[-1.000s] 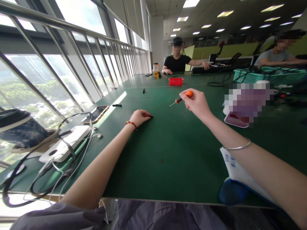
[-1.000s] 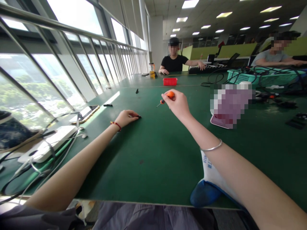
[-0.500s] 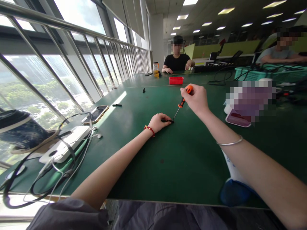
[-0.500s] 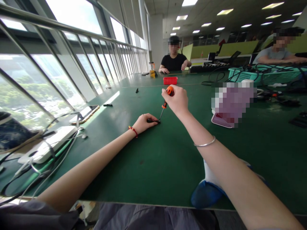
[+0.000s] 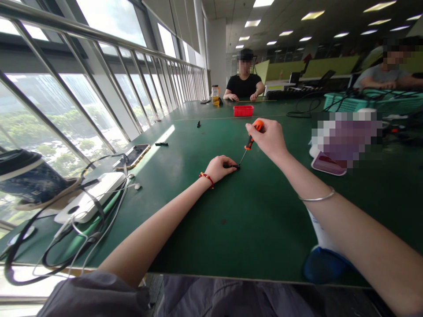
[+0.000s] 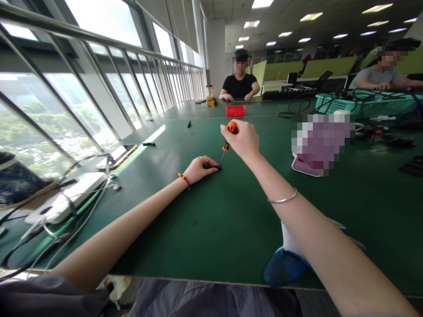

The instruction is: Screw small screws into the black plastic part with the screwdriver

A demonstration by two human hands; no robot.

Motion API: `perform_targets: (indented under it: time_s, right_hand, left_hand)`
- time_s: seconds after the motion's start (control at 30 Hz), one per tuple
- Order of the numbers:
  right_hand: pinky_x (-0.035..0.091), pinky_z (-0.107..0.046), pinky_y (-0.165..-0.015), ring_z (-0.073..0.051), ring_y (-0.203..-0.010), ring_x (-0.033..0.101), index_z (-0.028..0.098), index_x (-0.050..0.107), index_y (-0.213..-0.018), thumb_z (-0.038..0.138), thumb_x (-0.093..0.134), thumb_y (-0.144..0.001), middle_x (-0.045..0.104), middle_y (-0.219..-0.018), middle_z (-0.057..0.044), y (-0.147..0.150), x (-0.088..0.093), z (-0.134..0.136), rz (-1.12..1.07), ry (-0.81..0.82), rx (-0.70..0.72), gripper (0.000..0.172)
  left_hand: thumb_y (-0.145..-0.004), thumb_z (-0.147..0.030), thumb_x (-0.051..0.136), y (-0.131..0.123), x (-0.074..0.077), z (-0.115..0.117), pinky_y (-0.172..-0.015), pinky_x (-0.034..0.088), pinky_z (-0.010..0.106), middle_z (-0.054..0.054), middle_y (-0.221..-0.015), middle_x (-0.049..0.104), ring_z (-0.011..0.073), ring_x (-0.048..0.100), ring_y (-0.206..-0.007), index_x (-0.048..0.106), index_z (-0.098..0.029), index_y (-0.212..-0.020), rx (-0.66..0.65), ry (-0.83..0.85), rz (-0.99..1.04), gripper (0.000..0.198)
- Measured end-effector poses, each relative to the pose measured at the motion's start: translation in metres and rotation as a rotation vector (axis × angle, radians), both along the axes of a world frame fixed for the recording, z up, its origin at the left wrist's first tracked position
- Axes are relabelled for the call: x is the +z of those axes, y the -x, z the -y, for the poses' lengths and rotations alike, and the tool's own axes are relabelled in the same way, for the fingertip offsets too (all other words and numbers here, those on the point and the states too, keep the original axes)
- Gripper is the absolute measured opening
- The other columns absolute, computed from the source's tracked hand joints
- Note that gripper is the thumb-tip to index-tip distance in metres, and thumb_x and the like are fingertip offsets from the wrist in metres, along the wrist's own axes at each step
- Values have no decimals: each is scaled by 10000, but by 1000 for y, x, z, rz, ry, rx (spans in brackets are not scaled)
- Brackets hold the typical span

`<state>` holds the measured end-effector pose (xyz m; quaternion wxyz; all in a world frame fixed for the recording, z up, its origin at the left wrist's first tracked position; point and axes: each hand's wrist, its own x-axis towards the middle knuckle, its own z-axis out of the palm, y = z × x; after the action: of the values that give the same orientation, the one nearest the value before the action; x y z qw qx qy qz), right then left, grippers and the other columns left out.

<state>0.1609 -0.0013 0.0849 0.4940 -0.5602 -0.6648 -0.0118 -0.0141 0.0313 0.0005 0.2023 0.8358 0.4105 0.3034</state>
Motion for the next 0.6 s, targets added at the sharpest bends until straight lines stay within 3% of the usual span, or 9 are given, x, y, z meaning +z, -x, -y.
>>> perform_targets:
  time_s: [0.1,0.27,0.33,0.5,0.6]
  right_hand:
    - [390,-280,-625,-155,-616,517,208,515,-594,495,445,-834,545,-605,-19,-1,1,-1,6,24,17,381]
    - [366,-271,-599,-169,-671,535,218,584,-803,330,504,-784,600,-738,-16,-2,7,2,54,39,-3,139]
    - [345,-268,-588,-174,-674,532,229,586,-862,315,506,-776,599,-743,-11,-2,10,5,110,46,-23,146]
    - [309,-271,-560,-189,-659,525,219,595,-702,437,490,-802,585,-649,-24,-3,14,7,177,35,-49,262]
    - [315,-271,-560,-184,-654,523,220,612,-764,394,530,-779,604,-682,-24,-5,16,5,175,40,-30,193]
  left_hand:
    - [-717,-247,671,0,-1,0,-722,500,260,32,-829,675,143,613,-750,730,-180,-840,-5,-7,0,152]
    - [-715,-253,670,1,-2,-1,-716,503,260,30,-824,674,142,612,-748,730,-188,-840,-7,-7,2,153]
    - [-717,-254,668,1,-2,-1,-720,503,262,29,-824,673,144,612,-751,730,-190,-840,-11,-10,0,152]
    - [-721,-240,662,0,-1,0,-725,498,259,28,-828,672,144,609,-757,730,-188,-845,-12,-13,-3,151]
    - [-721,-246,662,0,-1,0,-722,497,260,29,-833,672,145,608,-758,730,-185,-850,-9,-9,-4,158]
